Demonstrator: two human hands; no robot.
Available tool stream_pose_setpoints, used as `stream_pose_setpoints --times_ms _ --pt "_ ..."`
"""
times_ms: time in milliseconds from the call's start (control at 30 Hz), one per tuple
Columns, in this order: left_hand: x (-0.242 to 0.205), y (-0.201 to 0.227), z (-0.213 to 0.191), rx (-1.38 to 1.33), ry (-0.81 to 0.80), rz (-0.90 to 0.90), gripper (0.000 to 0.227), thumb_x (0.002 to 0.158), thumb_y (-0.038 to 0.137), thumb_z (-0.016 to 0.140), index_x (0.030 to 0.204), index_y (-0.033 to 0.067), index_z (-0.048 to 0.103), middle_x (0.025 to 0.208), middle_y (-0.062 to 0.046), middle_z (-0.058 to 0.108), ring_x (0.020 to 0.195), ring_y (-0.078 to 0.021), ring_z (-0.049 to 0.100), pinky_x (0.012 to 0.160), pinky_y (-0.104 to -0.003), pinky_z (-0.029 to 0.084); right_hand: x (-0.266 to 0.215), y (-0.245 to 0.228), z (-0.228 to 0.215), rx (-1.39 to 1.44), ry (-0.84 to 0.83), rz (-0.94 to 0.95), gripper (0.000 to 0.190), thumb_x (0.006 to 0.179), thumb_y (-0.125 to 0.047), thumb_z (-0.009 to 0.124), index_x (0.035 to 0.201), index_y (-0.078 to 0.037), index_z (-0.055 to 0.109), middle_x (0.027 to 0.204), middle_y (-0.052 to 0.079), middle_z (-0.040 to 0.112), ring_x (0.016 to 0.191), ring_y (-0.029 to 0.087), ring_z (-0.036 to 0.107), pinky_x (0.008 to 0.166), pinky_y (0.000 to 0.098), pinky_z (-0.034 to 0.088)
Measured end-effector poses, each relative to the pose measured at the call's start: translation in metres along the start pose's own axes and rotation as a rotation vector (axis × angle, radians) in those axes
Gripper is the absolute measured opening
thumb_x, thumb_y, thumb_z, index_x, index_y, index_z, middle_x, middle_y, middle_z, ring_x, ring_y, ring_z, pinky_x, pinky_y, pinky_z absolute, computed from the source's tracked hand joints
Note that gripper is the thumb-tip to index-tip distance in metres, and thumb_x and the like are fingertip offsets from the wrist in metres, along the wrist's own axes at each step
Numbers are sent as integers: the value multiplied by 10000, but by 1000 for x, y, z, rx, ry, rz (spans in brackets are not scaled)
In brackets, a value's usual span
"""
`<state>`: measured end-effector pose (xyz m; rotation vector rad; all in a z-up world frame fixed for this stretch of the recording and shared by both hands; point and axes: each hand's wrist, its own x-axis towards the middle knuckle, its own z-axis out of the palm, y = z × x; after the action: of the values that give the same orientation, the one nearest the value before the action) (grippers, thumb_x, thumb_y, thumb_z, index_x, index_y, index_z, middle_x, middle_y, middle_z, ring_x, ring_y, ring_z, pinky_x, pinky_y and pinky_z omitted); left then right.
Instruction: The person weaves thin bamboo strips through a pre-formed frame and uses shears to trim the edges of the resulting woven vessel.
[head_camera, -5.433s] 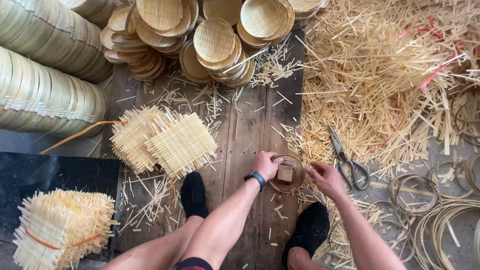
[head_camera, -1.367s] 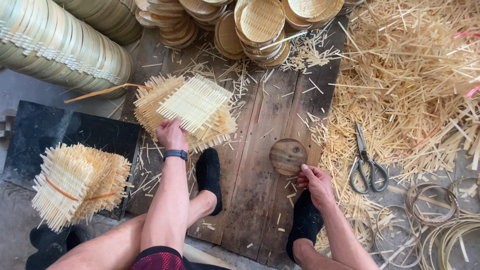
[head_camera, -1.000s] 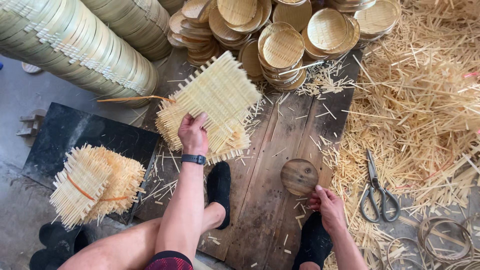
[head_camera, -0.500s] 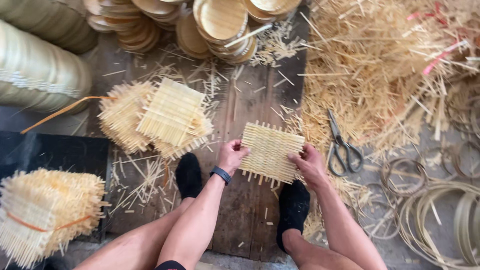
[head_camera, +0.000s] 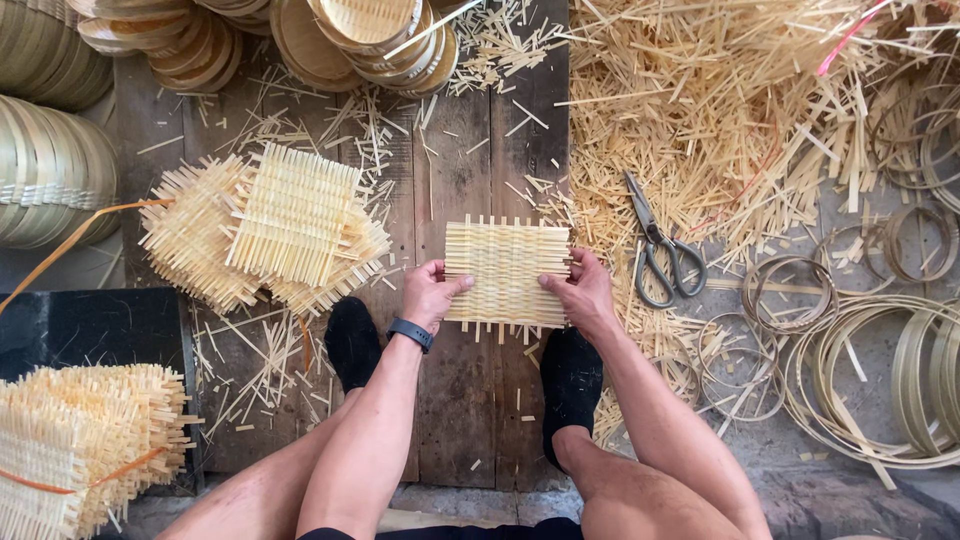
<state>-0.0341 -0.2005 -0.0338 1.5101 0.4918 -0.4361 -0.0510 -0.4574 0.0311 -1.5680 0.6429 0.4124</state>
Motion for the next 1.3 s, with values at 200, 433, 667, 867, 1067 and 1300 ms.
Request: stream_pose_setpoints --times_ms 200,433,667,867,1067,1300 --pt "-2 6 4 46 36 -33 305 760 -45 835 1041 -60 717 935 -148 780 785 -156 736 714 -278 613 3 11 -1 36 7 -38 633 810 -59 791 1361 31 494 1130 175 754 979 213 754 843 324 643" --pt "6 -10 -4 11 -25 41 467 774 -23 838 1182 -77 618 1054 -144 757 897 -169 732 797 -280 606 30 71 -26 211 105 -188 526 841 -106 828 1278 1 555 1006 93 691 872 149 667 746 309 587" --pt "0 6 -14 146 118 57 842 782 105 900 1441 -28 393 1184 -178 627 972 -174 653 803 -269 564 31 125 -225 -662 897 -134 286 838 -163 815 1064 -76 664 1052 108 613 991 252 609 883 431 505" --pt "0 21 -49 136 221 27 697 836 109 840 1412 9 460 1177 -128 623 933 -161 646 715 -294 580 12 170 -330 -732 1219 -59 370 774 -217 825 1045 -26 662 1010 195 635 1011 388 607 853 515 495" --pt "-5 20 -59 130 183 -1 556 880 80 789 1362 10 521 1157 -99 626 927 -158 667 723 -289 579 19 176 -344 -509 1010 -29 177 890 -133 694 1025 -18 689 896 139 725 810 270 695 790 428 565" --pt "-30 53 -32 257 250 351 470 918 74 810 1317 -15 577 1146 -84 640 953 -143 636 820 -284 567 -42 108 -325 -80 898 -263 214 943 -26 600 1143 -27 677 888 36 682 733 110 624 640 273 528"
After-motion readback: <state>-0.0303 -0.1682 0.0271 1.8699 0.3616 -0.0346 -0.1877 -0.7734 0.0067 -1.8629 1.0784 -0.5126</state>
